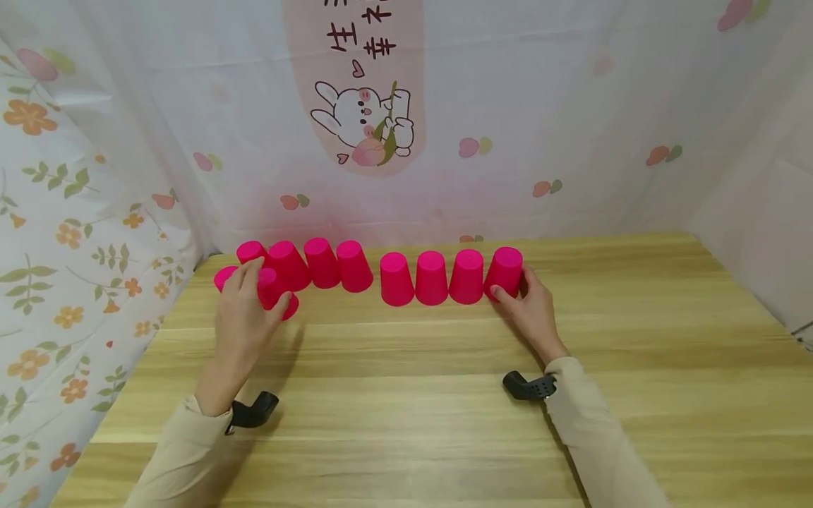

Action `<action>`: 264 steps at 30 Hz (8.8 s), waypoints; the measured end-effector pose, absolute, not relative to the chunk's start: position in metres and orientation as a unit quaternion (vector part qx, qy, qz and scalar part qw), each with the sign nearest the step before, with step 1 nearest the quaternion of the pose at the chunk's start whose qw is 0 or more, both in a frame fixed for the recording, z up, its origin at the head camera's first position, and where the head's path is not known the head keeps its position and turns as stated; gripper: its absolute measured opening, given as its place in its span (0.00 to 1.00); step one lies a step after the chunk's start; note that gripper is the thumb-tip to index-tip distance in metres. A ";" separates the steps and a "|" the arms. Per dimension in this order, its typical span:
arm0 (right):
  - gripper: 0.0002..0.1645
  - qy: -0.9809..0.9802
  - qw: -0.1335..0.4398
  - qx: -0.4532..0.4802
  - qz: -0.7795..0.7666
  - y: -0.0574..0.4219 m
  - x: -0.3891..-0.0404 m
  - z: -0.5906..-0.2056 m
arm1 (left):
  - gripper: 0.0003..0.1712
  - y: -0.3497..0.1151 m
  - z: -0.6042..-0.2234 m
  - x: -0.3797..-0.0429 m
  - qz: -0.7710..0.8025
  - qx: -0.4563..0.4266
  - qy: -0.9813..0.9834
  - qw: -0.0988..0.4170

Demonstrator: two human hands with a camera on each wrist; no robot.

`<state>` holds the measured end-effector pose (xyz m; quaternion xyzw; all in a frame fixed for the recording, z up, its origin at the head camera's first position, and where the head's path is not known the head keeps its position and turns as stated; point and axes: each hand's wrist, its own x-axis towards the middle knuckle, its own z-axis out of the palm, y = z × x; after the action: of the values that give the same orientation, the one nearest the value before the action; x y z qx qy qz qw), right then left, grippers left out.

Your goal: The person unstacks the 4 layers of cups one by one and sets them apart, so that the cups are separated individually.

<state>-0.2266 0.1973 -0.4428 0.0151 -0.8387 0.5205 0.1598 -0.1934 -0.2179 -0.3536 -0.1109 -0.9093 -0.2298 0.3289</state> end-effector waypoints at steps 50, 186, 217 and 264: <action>0.36 -0.843 0.162 0.032 0.512 0.195 -0.229 -0.434 | 0.26 -0.098 -0.343 -0.240 -0.336 -0.224 -0.907 0.120; 0.36 -0.848 0.167 0.025 0.503 0.202 -0.225 -0.440 | 0.32 -0.145 -0.323 -0.211 -0.320 -0.222 -0.920 0.055; 0.35 -0.846 0.151 0.016 0.511 0.198 -0.224 -0.440 | 0.32 -0.158 -0.356 -0.211 -0.320 -0.210 -0.917 0.114; 0.35 -0.846 0.158 0.024 0.509 0.201 -0.226 -0.440 | 0.28 -0.112 -0.336 -0.194 -0.315 -0.313 -0.866 0.228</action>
<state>-0.2262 0.2011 -0.4401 0.0237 -0.8461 0.5085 0.1578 -0.1939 -0.1123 -0.3362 -0.3130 -0.8664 -0.3150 0.2285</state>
